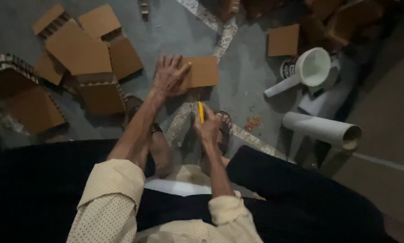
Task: The person sits on the floor and uses a yellow utility knife to cut rectangular pieces of corrugated cardboard. They repeatedly score and snap the cardboard into smaller pieces, stacking the cut pieces to the side.
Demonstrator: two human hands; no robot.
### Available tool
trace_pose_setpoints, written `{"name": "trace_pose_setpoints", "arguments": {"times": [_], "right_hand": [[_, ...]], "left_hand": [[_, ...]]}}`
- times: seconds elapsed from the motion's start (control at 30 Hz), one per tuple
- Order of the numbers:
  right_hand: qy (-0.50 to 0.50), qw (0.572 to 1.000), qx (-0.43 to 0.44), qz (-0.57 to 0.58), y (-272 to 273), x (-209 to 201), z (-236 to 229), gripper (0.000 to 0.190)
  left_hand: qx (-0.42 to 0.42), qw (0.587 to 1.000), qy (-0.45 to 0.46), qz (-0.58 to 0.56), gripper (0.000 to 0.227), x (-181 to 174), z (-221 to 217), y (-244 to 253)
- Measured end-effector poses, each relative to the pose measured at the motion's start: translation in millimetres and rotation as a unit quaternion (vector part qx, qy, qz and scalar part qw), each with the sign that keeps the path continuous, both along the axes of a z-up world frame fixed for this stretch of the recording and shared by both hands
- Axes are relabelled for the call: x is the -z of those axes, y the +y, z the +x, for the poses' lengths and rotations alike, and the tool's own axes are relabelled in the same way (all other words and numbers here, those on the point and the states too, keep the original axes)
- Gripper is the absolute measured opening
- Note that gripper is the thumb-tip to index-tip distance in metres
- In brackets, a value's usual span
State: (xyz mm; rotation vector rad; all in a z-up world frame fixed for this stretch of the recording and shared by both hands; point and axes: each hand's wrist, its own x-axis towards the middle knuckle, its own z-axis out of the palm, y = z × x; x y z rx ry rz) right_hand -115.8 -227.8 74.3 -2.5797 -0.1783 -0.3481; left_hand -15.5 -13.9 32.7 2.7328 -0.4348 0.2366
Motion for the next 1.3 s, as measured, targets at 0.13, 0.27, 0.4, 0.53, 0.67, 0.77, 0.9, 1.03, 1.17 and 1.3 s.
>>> {"name": "trace_pose_setpoints", "arguments": {"times": [0.13,0.27,0.4,0.53,0.67,0.77,0.9,1.03,1.17,1.3], "right_hand": [[0.129,0.965,0.152,0.169,-17,-49,2,0.030],[0.213,0.864,0.211,0.404,-28,-86,50,0.034],[0.239,0.823,0.135,0.497,-50,-112,58,0.041],[0.295,0.688,0.106,0.654,-53,-107,39,0.035],[0.392,0.488,0.101,0.773,-35,-88,39,0.034],[0.426,0.611,0.113,0.658,-28,-89,26,0.031],[0.229,0.904,0.239,0.272,-18,-126,23,0.047],[0.064,0.950,-0.094,0.290,-19,-173,25,0.034],[0.048,0.956,-0.168,0.236,-13,-193,30,0.030],[-0.023,0.965,-0.170,0.198,-10,-183,27,0.033]], "left_hand": [[0.007,0.999,0.006,-0.035,0.113,-24,-11,-8],[0.051,0.988,-0.042,-0.143,0.117,-82,-28,-20],[0.041,0.964,0.055,-0.258,0.127,-142,-44,-32],[-0.052,0.884,0.324,-0.334,0.082,-164,-40,-27],[-0.008,0.841,0.328,-0.430,0.073,-175,-37,-23],[-0.015,0.839,0.330,-0.432,0.065,-188,-49,-27],[-0.115,0.898,0.285,-0.316,0.050,-214,-66,-29],[-0.107,0.931,0.220,-0.271,0.046,-228,-72,-40],[-0.108,0.908,0.219,-0.341,0.043,-236,-75,-45],[-0.090,0.888,0.303,-0.333,0.042,-242,-89,-37]]}}
